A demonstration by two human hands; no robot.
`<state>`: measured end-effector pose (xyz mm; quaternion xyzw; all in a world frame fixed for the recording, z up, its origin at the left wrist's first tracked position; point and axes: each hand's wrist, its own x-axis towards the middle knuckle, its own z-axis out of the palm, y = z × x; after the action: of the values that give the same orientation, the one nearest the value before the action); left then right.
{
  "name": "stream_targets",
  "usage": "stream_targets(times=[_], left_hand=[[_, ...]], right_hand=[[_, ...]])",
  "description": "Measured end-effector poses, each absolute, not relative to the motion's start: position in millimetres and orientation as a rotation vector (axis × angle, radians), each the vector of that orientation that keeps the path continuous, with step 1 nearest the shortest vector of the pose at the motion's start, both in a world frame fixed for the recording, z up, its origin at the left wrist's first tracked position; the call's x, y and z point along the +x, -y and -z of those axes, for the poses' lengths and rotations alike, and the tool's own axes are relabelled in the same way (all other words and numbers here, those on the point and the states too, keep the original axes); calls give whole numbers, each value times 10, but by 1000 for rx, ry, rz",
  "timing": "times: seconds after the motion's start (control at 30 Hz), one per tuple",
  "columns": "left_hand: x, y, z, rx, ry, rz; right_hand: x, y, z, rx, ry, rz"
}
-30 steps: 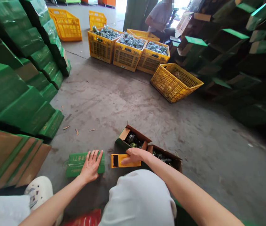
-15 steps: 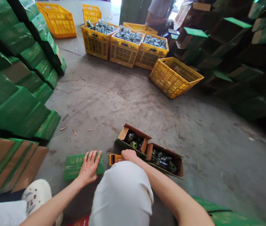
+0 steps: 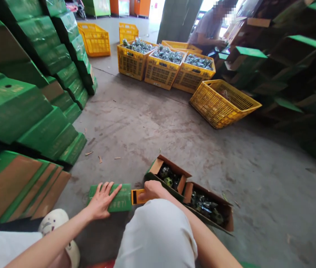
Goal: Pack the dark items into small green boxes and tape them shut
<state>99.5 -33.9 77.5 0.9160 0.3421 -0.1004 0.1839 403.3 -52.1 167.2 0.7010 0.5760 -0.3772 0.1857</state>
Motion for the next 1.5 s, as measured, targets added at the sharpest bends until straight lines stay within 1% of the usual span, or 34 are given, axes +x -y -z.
stream_targets(times=[0.07,0.13,0.2,0.27,0.33,0.4,0.5,0.53,0.63,0.7,0.77,0.87,1.03,1.17,1.27,1.5], left_hand=[[1048,403,-834,2519,-1112,281],[1158,529,-869,2405,-1401,211],[1256,664,-876,2219,-1729,111],[1290,748,-866,2047,-1898,22],[1246,735,-864,1915,-1918,-82],[1143,613,-901,1765,-1878,-290],[964,322,-1055,1341,-1625,-608],[914,237,-1119,1142,-1475,-610],[807,115,-1260,632,-1042,-470],[776,137,-1274,491,-893,-441],[784,193,-1236,450,-857,-477],[862,262,-1166,485,-893,-545],[963,236,-1131,704,-1031,-658],[705,69,-1083,873,-1177,-768],[441,-56,-1009,1022,-1308,-835],[339,-63,-806,1278,-1481,-854]], right_hand=[[3963,498,-1748,1943,-1606,957],[3973,451,-1875,1970,-1609,884],[4073,359,-2093,1993,-1650,895],[4188,207,-2402,1959,-1736,993],[4210,24,-2749,1872,-1834,1109],[4081,-137,-3055,1783,-1882,1143],[3684,-251,-3285,1696,-1865,1147],[3544,-250,-3291,1684,-1857,1168],[3254,-149,-3166,1693,-1868,1261],[3201,-25,-3044,1709,-1884,1328],[3221,120,-2942,1733,-1886,1370],[3262,319,-2845,1792,-1862,1392],[3238,455,-2769,1843,-1847,1435],[3432,518,-2739,1845,-1814,1412],[3649,658,-2669,1856,-1684,1374],[3611,896,-2248,1917,-1621,1376]])
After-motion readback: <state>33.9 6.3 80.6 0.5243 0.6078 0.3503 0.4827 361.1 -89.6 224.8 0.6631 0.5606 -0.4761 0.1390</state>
